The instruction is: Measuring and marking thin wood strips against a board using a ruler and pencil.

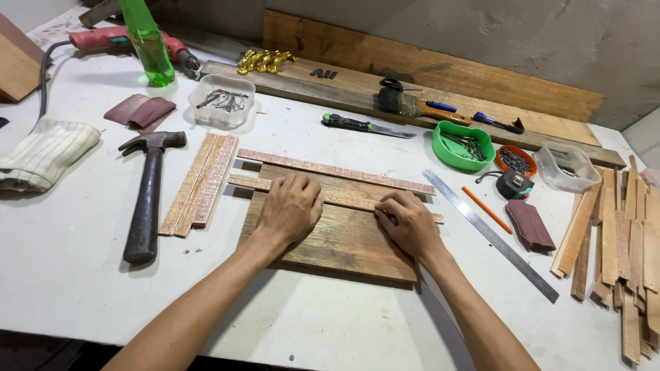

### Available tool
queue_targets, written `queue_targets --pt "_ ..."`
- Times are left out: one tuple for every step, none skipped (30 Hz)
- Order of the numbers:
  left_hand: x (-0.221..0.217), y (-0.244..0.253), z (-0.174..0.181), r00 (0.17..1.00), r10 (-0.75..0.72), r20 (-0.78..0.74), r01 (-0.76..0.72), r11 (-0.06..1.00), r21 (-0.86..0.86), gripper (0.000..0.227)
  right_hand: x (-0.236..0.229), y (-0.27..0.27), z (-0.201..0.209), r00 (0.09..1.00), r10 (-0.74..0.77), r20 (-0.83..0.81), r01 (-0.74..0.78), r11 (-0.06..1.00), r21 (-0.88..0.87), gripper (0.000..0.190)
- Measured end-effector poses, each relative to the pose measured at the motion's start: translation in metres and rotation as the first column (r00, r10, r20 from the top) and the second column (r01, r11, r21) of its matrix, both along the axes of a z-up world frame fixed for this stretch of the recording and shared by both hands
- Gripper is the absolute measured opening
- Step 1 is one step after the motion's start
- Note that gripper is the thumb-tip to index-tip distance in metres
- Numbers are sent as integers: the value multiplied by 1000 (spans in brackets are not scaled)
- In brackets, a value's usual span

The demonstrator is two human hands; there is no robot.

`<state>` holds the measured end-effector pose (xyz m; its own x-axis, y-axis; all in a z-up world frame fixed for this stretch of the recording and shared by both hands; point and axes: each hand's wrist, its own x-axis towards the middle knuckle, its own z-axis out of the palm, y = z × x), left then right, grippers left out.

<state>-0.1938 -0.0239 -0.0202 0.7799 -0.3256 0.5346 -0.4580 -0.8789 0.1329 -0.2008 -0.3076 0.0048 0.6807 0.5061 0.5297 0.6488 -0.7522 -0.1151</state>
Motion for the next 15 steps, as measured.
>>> queue_targets --pt "-2 0 4 1000 -1 -2 1 1000 -1 24 -1 -1 0 1000 -1 -2 1 1000 -1 11" --pt "-4 1 7 999 2 -51 -3 1000 -17 24 -2 -1 0 1000 -6 -25 6 1000 3 10" --pt "-6 2 12 995 8 -97 -11 999 -32 24 -1 -1 1 999 -7 -46 8 1000 8 10" --pt "-6 3 11 995 10 -96 -13 999 -32 24 -2 -1 4 999 -6 -44 6 1000 8 10" --pt "-7 4 10 996 -12 -90 7 998 -60 25 -4 -1 5 999 -6 -50 6 1000 12 9" --pt "-9 5 8 996 -34 -84 27 996 -87 27 -6 -1 5 998 -5 -55 6 1000 15 8" --pt "-12 6 8 996 -31 -86 23 996 -86 27 -9 0 7 998 -2 -57 3 1000 17 8" --pt "-15 7 7 993 -53 -105 39 990 -132 26 -12 0 8 999 14 -42 -13 1000 23 8" --pt "-17 8 7 990 -76 -119 54 982 -179 26 -15 0 10 999 31 -24 -30 999 29 9" --pt "-18 10 8 990 -72 -119 50 983 -177 26 -16 0 9 999 34 -24 -33 999 31 9" --pt "-19 11 9 988 -88 -127 64 982 -180 25 -19 -1 9 999 20 -50 -19 1000 15 8" --pt "-21 12 10 985 -104 -136 78 980 -183 24 -21 -2 8 997 5 -77 -5 1000 -2 8" --pt "-23 12 11 985 -104 -134 79 980 -181 24 -23 -2 8 997 5 -75 -5 1000 0 8" --pt "-25 12 13 982 -103 -158 71 979 -193 24 -25 -3 7 997 5 -72 -5 1000 1 9" --pt "-26 11 16 978 -102 -181 64 977 -205 24 -27 -3 7 998 4 -67 -4 1000 1 11"
